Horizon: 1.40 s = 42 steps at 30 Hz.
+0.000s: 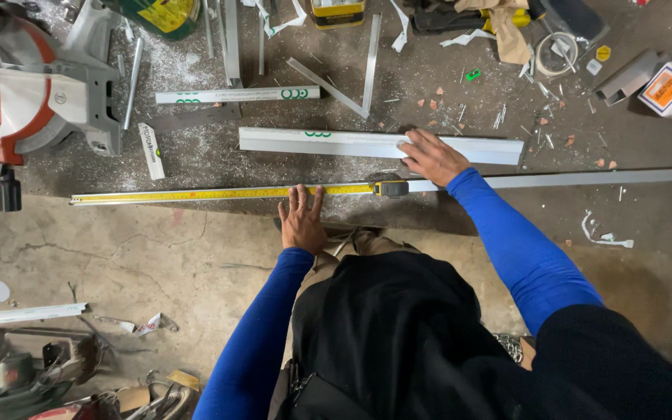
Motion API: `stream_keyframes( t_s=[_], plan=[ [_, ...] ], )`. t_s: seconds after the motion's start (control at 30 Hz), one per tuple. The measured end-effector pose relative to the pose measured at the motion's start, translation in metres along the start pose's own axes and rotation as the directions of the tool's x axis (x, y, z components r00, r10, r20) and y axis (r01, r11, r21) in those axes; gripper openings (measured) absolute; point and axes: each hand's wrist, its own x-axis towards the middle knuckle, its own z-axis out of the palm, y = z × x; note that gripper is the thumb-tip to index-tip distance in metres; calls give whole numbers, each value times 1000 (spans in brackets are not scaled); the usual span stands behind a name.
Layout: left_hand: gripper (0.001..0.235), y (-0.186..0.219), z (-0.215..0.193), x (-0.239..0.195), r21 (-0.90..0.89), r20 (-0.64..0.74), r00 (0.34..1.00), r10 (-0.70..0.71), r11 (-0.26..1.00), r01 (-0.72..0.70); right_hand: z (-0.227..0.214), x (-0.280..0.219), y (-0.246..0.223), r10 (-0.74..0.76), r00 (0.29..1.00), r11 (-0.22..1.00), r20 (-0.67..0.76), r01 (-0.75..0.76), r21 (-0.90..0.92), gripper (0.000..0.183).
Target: The person measures and marks metal strips using a tape measure, then cuts the metal strips to length using a miter saw.
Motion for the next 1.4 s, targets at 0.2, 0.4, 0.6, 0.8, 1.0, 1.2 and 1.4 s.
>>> stream_keyframes(
  t_s=[0.2, 0.4, 0.6, 0.8, 1.0, 1.2, 1.4],
  plan=[
    [85, -1, 4, -1, -7, -28, 1000, 13, 1000, -13, 4, 12, -1, 243, 948, 947, 205, -278, 164, 46],
    [85, 1, 4, 2, -26, -29, 1000, 0, 1000, -1, 3, 7, -2, 426, 881, 889, 205, -450, 88, 71],
    [83, -2, 6, 0, 6, -24, 1000, 5, 1000, -5, -4, 13, 50, 380, 904, 897, 196, -412, 159, 70],
    [83, -3, 11, 2, 11, -42, 999, 14, 1000, -13, -29, 24, 82, 337, 927, 927, 165, -357, 116, 68],
    [72, -6, 26, 1, 133, -35, 999, -10, 991, 15, -21, 20, 70, 313, 941, 918, 130, -335, 211, 57],
    [70, -2, 22, 6, 59, -104, 995, 7, 998, 0, -6, 0, 21, 459, 848, 838, 266, -513, 188, 67],
    [74, 0, 10, 2, 29, -25, 1000, 0, 1000, 0, 13, -11, 19, 494, 832, 818, 254, -543, 190, 69]
  ],
)
